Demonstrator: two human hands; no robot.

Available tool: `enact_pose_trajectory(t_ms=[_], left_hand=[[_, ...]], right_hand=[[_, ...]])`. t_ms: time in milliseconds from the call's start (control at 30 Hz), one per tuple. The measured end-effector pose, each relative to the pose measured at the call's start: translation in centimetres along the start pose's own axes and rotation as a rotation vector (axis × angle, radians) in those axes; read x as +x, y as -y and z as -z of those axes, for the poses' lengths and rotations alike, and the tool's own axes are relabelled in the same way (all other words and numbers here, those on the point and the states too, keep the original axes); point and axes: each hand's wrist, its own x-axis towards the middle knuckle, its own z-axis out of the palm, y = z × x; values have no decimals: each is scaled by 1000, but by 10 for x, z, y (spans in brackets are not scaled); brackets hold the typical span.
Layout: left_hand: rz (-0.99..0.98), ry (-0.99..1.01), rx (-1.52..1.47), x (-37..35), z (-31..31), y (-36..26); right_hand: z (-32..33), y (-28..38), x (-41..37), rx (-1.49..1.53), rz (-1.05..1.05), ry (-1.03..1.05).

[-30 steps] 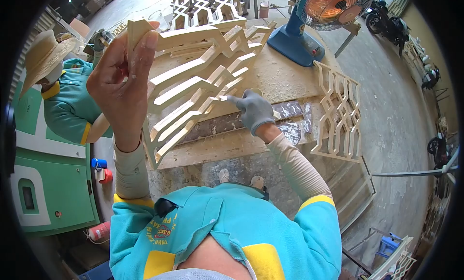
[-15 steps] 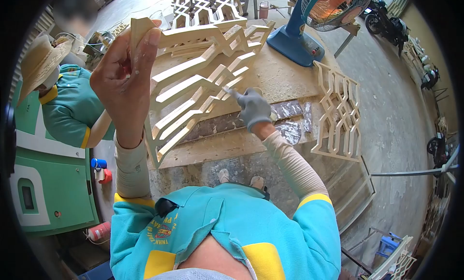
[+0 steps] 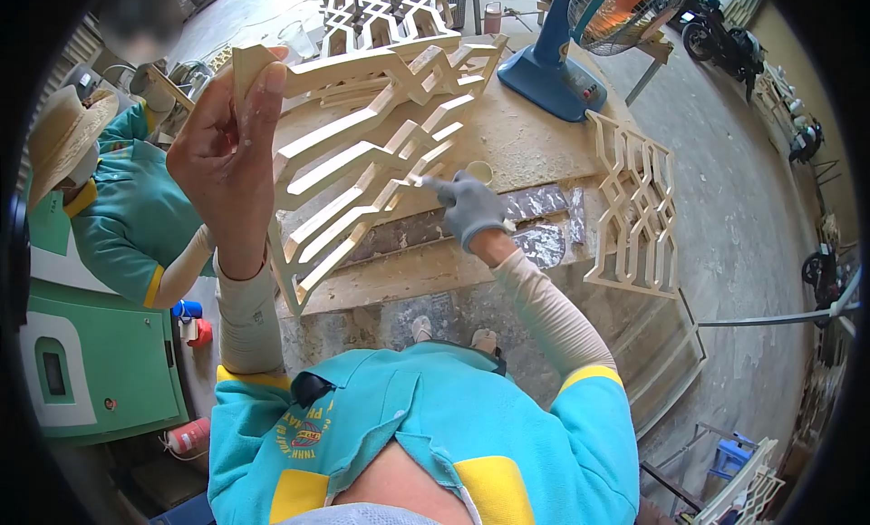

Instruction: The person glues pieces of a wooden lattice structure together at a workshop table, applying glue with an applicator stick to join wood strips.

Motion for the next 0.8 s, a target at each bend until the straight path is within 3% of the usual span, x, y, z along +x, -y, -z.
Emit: enact_pose_trajectory(t_ms=[133,233,333,433,533,667,800], left_hand=[[0,-3,26,-5,4,-5],[31,-50,49,-13,11,-8],[74,-95,-8,-30,25,-2],[158,-107,-97,-53,46,0],[170,-170,-8,-91,73,14],[79,-288,110,-140,100,27],[62,-225,0,-187,128,44]], right_hand=[[1,0,5,-113,-31,-77],[5,1,-5,-33,23,122],[-4,-6,-11,268,45,149],[-16,-15,-13,659,-70,158],[-4,-2,-30,314,18,47],[-15,15,-43,102,123,-85],[-41,27,-43,-102,181,-202]])
